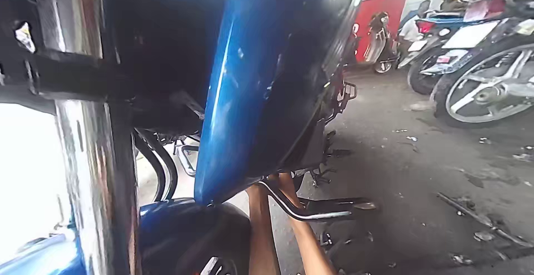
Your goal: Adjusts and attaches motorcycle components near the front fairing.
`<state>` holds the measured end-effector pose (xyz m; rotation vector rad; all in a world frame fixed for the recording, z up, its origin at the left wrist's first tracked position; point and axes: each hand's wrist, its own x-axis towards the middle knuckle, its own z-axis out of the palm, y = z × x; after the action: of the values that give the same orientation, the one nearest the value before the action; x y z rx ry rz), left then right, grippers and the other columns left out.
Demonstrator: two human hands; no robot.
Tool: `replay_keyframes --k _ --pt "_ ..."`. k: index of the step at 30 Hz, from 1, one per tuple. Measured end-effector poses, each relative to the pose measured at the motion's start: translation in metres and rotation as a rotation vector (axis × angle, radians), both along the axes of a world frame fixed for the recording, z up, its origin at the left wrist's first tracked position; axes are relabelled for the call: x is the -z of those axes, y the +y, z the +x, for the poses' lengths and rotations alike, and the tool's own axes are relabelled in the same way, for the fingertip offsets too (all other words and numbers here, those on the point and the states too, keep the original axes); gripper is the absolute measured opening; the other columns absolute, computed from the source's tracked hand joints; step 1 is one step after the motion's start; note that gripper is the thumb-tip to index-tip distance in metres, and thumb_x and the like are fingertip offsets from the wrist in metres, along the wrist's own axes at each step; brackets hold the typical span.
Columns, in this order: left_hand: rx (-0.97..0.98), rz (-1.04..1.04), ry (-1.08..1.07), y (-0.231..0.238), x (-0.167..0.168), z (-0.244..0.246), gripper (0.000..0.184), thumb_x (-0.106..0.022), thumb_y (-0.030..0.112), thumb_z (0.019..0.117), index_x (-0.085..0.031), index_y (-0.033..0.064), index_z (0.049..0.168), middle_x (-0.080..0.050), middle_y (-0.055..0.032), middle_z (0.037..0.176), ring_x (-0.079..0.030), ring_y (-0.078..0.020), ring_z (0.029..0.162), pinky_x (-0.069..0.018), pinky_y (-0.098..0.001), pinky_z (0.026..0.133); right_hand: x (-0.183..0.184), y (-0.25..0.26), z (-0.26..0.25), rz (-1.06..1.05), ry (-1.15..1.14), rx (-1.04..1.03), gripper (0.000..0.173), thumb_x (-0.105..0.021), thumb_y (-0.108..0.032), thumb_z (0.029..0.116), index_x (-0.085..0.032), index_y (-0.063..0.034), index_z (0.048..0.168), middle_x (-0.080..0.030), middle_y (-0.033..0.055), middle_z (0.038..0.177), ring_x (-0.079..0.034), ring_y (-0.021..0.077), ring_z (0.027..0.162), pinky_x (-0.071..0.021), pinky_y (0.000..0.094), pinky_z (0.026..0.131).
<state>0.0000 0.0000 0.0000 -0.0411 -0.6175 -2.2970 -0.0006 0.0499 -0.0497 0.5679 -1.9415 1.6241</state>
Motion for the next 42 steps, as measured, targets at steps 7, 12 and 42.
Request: replay_keyframes --k 7,12,42 --pt "-0.188 -0.031 0.060 -0.012 0.033 0.010 0.051 -0.011 0.038 0.1124 -0.038 0.0098 0.145 -0.056 -0.0008 0.129 -0.056 -0.0071 0.121 -0.0486 -0.0291 0.104 -0.011 0.001 0.000 -0.001 -0.034 0.092 0.024 -0.061 -0.012 0.0970 -0.068 0.0083 0.109 -0.070 0.0165 0.094 -0.067 0.0188 0.089 -0.0546 0.0399 0.083" --pt "-0.195 -0.340 -0.183 -0.023 0.023 0.020 0.060 -0.002 0.035 0.1110 -0.036 0.0047 0.150 -0.053 -0.0086 0.141 -0.051 -0.0092 0.128 -0.0418 -0.0304 0.109 0.005 -0.017 -0.019 0.015 -0.107 0.122 0.025 -0.071 -0.007 0.0893 -0.067 0.0105 0.106 -0.069 0.0208 0.093 -0.068 0.0255 0.089 -0.0551 0.0423 0.083" --pt "-0.101 -0.317 -0.347 -0.038 0.026 0.002 0.053 -0.044 0.048 0.1081 -0.066 0.0012 0.096 -0.064 -0.0073 0.084 -0.064 -0.0138 0.077 -0.0556 -0.0317 0.071 -0.016 -0.005 -0.034 -0.331 -0.010 -0.187 0.017 -0.069 -0.002 0.0922 -0.070 -0.0009 0.109 -0.073 0.0056 0.098 -0.070 0.0122 0.097 -0.0591 0.0326 0.089"
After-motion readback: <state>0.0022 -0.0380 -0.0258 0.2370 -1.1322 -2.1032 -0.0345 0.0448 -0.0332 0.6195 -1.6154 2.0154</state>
